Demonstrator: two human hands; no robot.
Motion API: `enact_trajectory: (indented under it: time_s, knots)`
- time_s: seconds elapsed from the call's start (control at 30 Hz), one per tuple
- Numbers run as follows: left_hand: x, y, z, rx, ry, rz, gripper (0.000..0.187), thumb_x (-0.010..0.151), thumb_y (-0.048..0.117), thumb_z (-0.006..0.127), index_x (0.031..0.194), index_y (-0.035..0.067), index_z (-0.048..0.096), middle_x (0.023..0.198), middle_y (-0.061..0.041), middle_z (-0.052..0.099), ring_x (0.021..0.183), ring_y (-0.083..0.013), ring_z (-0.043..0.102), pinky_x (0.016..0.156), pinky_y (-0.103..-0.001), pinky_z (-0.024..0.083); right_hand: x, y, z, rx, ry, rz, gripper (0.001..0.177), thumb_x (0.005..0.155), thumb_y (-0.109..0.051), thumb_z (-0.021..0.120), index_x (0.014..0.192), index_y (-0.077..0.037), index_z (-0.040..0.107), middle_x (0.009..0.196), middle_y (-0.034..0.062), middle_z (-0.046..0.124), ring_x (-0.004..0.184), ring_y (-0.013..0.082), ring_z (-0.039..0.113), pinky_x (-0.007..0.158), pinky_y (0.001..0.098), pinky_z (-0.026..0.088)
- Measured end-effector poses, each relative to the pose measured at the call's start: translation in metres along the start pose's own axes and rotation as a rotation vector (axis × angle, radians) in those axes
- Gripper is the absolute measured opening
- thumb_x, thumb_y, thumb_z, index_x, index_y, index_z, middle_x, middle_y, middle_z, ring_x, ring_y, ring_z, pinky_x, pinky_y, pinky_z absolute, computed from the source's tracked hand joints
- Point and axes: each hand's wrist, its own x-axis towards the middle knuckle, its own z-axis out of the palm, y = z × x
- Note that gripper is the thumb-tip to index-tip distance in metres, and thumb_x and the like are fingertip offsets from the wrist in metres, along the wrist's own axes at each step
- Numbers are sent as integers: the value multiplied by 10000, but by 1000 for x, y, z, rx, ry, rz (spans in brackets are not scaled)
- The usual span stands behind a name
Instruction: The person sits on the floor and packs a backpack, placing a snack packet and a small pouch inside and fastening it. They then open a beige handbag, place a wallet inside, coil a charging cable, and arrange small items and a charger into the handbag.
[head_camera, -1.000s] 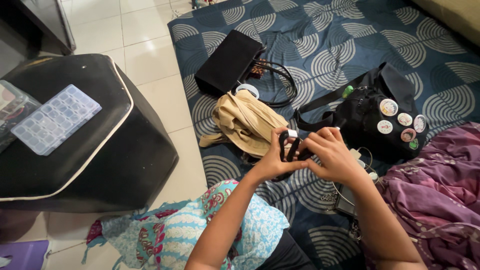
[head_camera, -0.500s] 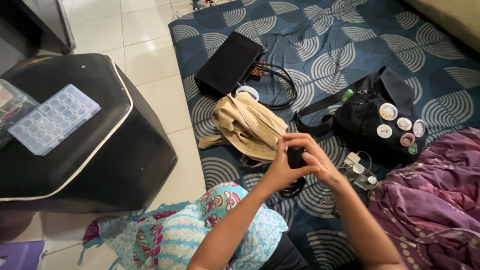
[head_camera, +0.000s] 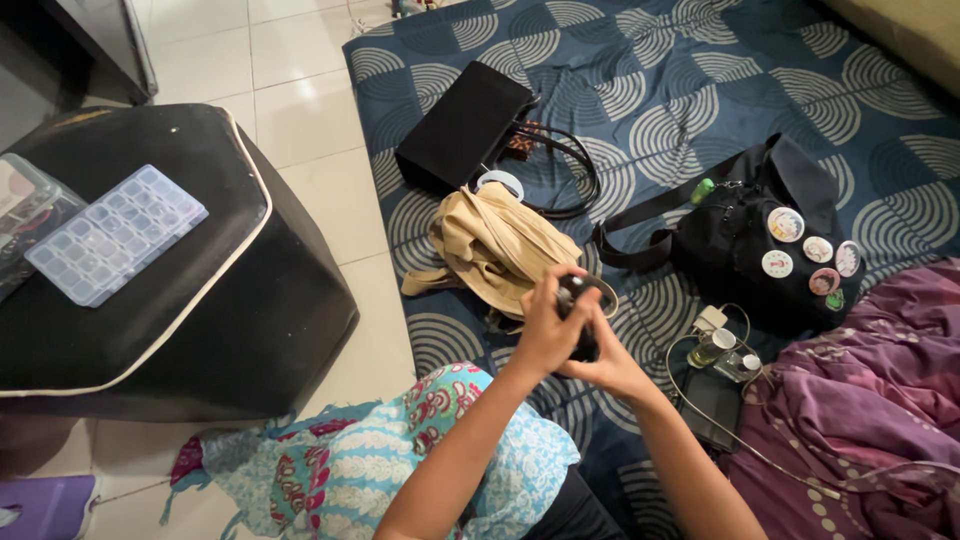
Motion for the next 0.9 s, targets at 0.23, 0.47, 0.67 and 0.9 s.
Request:
enact_trajectory:
  time_s: [0.23, 0.47, 0.67, 0.9]
  knots:
    - [-4, -8, -3, 206, -145, 69, 464, 996, 504, 604, 1339, 203, 523, 1299, -22, 636, 1212, -257, 521, 1059, -459, 257, 2, 70, -10, 31, 191, 201, 493, 940, -105, 640, 1404, 10, 519, 1273, 78, 621, 1155, 145, 576, 973, 295, 485]
    - [-1, -22, -28, 499, -11, 163, 357, 959, 495, 647, 1203, 240, 695, 1173, -51, 604, 1131, -271, 532, 993, -486, 323, -3, 84, -21, -50, 263, 210, 381, 901, -69, 638, 1273, 3, 595, 1045, 47, 643, 930, 126, 589, 802, 287, 494]
    - [44, -131, -76, 435, 584, -145, 376, 892, 437, 677, 1106, 128, 666, 1192, -101, 608, 1205, -305, 536, 1065, -481, 384, 2, 70, -42, 70, 458, 308, 152, 925, -100, 649, 1032, 7, 636, 842, 35, 653, 752, 147, 596, 679, 291, 470]
    - [81, -249, -113, 97, 632, -498, 618, 847, 371, 732, 1345, 118, 466, 1274, -146, 587, 1165, -330, 582, 986, -431, 446, 80, 80, -19, 100, 409, 120, 144, 964, -131, 691, 1020, 2, 690, 893, 44, 700, 784, 138, 631, 710, 290, 492]
